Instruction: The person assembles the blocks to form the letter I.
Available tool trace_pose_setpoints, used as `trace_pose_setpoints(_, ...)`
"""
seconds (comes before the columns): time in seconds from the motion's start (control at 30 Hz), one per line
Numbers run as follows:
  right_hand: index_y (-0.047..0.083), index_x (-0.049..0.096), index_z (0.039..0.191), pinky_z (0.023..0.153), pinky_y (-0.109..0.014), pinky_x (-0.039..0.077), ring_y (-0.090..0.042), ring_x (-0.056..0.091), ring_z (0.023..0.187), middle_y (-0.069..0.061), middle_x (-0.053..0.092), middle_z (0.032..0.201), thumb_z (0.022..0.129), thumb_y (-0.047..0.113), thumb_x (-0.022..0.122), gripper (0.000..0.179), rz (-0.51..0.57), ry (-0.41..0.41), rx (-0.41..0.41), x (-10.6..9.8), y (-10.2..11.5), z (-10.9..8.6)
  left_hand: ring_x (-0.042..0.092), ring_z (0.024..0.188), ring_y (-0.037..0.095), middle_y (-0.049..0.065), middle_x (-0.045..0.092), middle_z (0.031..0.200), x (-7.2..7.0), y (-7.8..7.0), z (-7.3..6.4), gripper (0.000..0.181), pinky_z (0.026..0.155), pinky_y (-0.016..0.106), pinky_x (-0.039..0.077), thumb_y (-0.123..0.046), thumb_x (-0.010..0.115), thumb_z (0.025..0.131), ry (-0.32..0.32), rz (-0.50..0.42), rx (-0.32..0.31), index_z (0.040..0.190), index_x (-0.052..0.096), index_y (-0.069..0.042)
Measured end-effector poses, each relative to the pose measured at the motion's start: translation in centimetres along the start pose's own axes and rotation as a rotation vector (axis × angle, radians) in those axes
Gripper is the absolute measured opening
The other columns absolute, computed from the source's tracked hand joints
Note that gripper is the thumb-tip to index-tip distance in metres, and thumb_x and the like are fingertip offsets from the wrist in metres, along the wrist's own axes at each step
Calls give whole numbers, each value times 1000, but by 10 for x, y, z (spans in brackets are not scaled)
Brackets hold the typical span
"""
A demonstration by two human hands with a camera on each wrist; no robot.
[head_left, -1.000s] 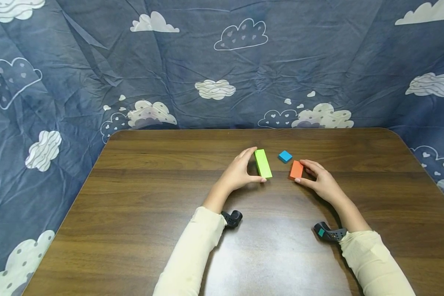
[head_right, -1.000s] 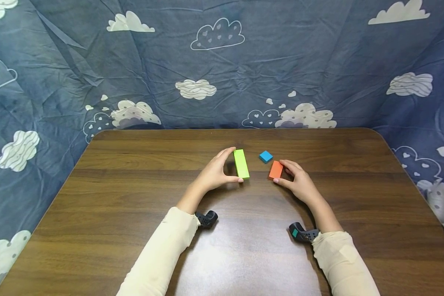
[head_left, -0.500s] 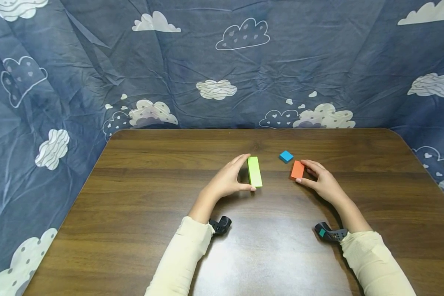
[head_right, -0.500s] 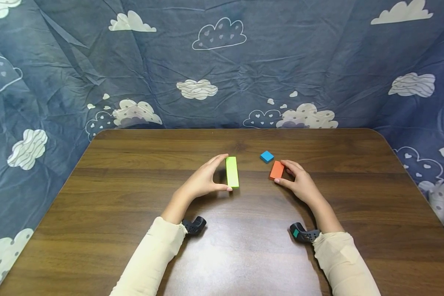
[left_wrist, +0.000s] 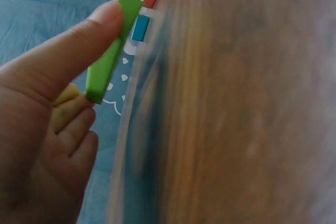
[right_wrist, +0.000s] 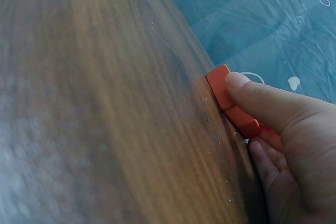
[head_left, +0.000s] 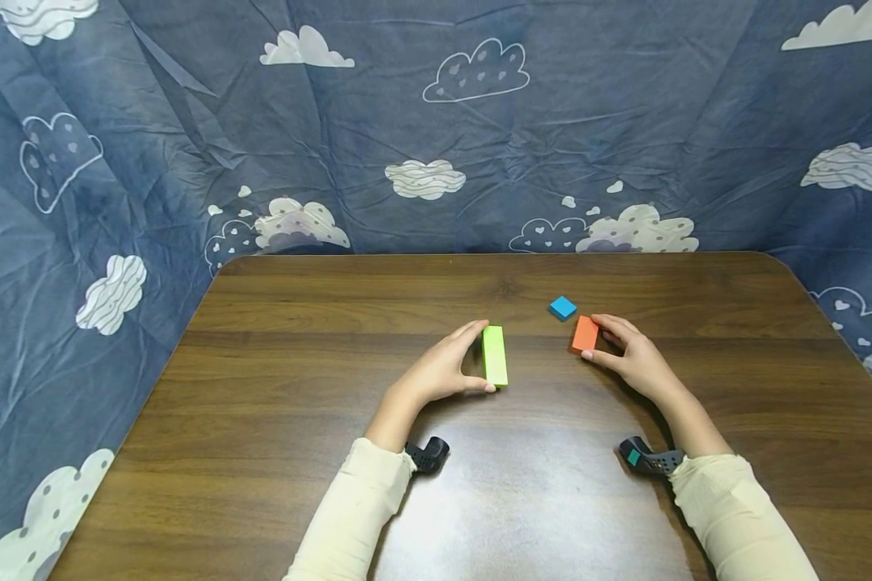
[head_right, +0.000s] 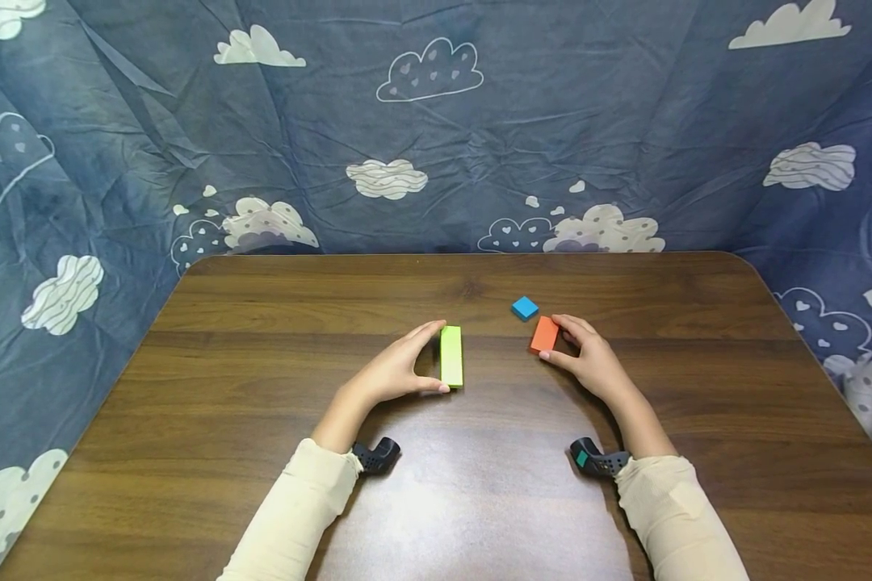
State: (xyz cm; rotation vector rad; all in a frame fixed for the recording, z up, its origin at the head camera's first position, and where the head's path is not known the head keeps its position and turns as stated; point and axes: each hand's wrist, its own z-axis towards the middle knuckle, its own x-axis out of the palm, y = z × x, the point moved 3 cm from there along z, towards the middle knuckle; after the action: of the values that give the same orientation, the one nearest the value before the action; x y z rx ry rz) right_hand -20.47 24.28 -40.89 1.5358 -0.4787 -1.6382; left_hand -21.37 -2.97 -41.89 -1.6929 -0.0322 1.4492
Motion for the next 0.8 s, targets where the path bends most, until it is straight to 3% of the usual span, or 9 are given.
trace_pose_setpoints(0.33,-18,39,123,92,-45,34,-45,42,110,-33,38,124,78,-5,65,53,24,3,-27,-3,-6,6,26,130,20,12,28,143,9,6,4,96,105,29,20,-38,77,68,48,0,-10,142,24,-5)
trace_pose_setpoints(0.5,-18,36,126,92,-46,33,-45,41,111,-33,35,126,78,-2,66,59,31,13,1,-2,-14,8,26,130,19,11,29,143,11,9,4,95,105,28,20,-38,77,68,57,-11,-10,141,26,-5)
trace_pose_setpoints(0.7,-16,35,127,91,-10,34,-40,42,111,-29,32,128,77,5,71,65,36,0,-11,2,-44,13,27,129,16,8,31,142,11,9,5,88,105,25,20,-36,78,68,59,-5,22,137,33,-4)
trace_pose_setpoints(0.8,-16,37,125,89,-6,32,-40,42,111,-29,33,127,77,6,71,63,45,-9,2,3,-47,14,27,129,16,7,31,142,11,10,4,89,105,26,21,-38,78,67,64,-14,21,137,34,-5)
